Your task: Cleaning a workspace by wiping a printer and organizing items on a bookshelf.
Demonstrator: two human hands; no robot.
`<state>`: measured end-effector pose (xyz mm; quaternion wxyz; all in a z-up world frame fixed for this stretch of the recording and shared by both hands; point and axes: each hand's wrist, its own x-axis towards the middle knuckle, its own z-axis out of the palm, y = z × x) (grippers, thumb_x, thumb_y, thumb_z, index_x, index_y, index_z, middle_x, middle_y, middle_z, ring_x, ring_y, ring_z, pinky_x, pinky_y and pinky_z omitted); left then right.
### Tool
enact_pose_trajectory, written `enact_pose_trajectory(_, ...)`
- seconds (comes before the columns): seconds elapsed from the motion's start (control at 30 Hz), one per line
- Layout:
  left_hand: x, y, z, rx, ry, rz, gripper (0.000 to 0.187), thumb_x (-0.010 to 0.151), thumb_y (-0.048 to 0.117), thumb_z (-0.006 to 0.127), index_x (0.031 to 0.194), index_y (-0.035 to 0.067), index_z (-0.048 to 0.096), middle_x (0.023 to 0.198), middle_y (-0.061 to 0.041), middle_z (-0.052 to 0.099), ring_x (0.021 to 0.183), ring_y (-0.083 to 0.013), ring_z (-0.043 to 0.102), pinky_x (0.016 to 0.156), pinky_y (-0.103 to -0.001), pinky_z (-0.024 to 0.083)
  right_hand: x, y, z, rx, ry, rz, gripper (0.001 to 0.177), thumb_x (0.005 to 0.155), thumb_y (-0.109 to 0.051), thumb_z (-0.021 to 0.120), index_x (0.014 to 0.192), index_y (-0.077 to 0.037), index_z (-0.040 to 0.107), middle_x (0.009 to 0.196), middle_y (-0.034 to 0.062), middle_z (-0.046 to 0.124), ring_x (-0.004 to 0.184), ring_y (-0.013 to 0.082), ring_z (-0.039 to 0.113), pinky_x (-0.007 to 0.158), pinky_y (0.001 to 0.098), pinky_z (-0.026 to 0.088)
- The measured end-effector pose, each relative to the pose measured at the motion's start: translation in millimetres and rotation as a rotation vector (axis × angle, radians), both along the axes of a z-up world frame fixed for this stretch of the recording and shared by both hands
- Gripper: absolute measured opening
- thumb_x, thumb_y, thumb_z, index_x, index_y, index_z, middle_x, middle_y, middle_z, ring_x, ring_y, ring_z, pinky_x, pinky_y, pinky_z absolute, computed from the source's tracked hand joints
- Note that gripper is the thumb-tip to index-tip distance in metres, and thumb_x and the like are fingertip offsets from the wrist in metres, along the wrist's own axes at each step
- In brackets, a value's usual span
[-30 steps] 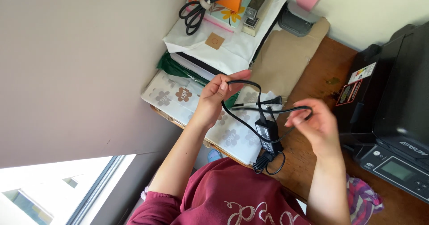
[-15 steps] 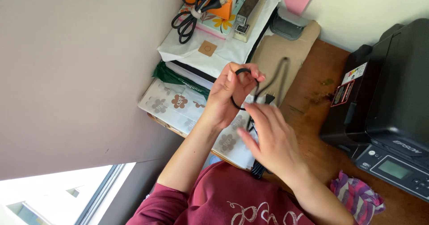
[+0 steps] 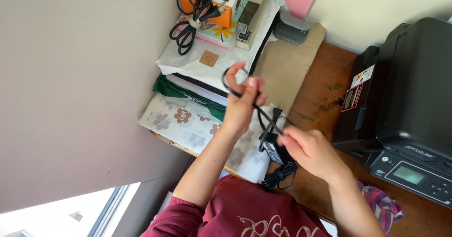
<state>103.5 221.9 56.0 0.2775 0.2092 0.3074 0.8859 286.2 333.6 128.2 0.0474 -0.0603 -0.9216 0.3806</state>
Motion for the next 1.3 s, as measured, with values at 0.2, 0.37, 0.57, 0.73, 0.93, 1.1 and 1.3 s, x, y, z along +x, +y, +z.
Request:
enact_pose_trajectory(0.2,-30,-12,-4,0.182,-0.296,-0.02,0.019,0.104,0.02,0.068,0.104,0.01,0.052,0.094,-0.007,0.056,0.075,-0.0168,0.047,0.066,-0.03,0.039,36,31,-21,0.223,-0.169,-0.003,0.019,0.088,-0.026,0.067,0.091,-0.011,0.077,0.068,0.0104,0.073,0.057,0.0275,0.069,0.053,0.038,0.053)
enact_pose_trajectory(0.37,-20,-12,8,0.164,-0.22,-0.082,0.033,0.102,0.031,0.064,0.12,0.003,0.062,0.1,-0.007,0.057,0.083,-0.0155,0.049,0.072,-0.029,0.041,44,31,-36,0.19,-0.542,-0.229,0.023,0.093,-0.03,0.062,0.089,-0.012,0.076,0.06,0.0102,0.073,0.056,0.0263,0.072,0.061,0.0386,0.055)
enact_pose_trajectory(0.57,-11,4,-27,0.053,-0.111,-0.21,0.058,0.104,0.055,0.05,0.123,0.001,0.046,0.117,-0.015,0.063,0.107,-0.0228,0.06,0.098,-0.039,0.047,39,30,-66,0.152,-0.322,-0.433,0.02,0.09,-0.028,0.068,0.093,-0.01,0.077,0.063,0.0097,0.073,0.057,0.0256,0.073,0.06,0.0381,0.056)
enact_pose_trajectory(0.73,4,-8,-21,-0.162,-0.071,-0.334,0.083,0.095,0.068,0.045,0.153,0.012,0.027,0.128,-0.019,0.064,0.119,-0.0263,0.062,0.105,-0.044,0.046,19,14,-53,0.206,-0.099,-0.568,0.016,0.09,-0.023,0.073,0.097,-0.009,0.078,0.065,0.0124,0.072,0.057,0.0257,0.072,0.058,0.0361,0.056)
enact_pose_trajectory(0.93,11,-6,-93,-0.432,0.204,-0.475,0.075,0.095,0.042,0.068,0.154,0.005,0.038,0.145,-0.013,0.057,0.132,-0.0231,0.058,0.112,-0.038,0.043,6,19,-51,-0.052,0.087,-0.593,0.016,0.099,-0.013,0.063,0.106,0.0,0.067,0.082,0.0074,0.077,0.049,0.0148,0.065,0.047,0.0288,0.051)
enact_pose_trajectory(1.1,18,0,-110,-0.661,0.472,-0.308,0.03,0.109,0.026,0.065,0.117,-0.003,0.072,0.136,-0.028,0.066,0.122,-0.0316,0.064,0.107,-0.037,0.047,36,23,-27,-0.209,0.003,-0.554,0.026,0.099,-0.01,0.057,0.123,-0.002,0.059,0.081,0.0081,0.076,0.042,0.0116,0.055,0.038,0.0273,0.042)
enact_pose_trajectory(1.3,18,3,-27,0.032,0.034,-0.349,0.037,0.106,0.045,0.057,0.12,0.011,0.059,0.155,-0.019,0.051,0.146,-0.027,0.051,0.122,-0.04,0.039,119,42,-48,-0.213,-0.68,-0.33,0.038,0.103,-0.024,0.047,0.14,-0.019,0.052,0.084,0.0035,0.079,0.048,0.0131,0.073,0.046,0.0273,0.059)
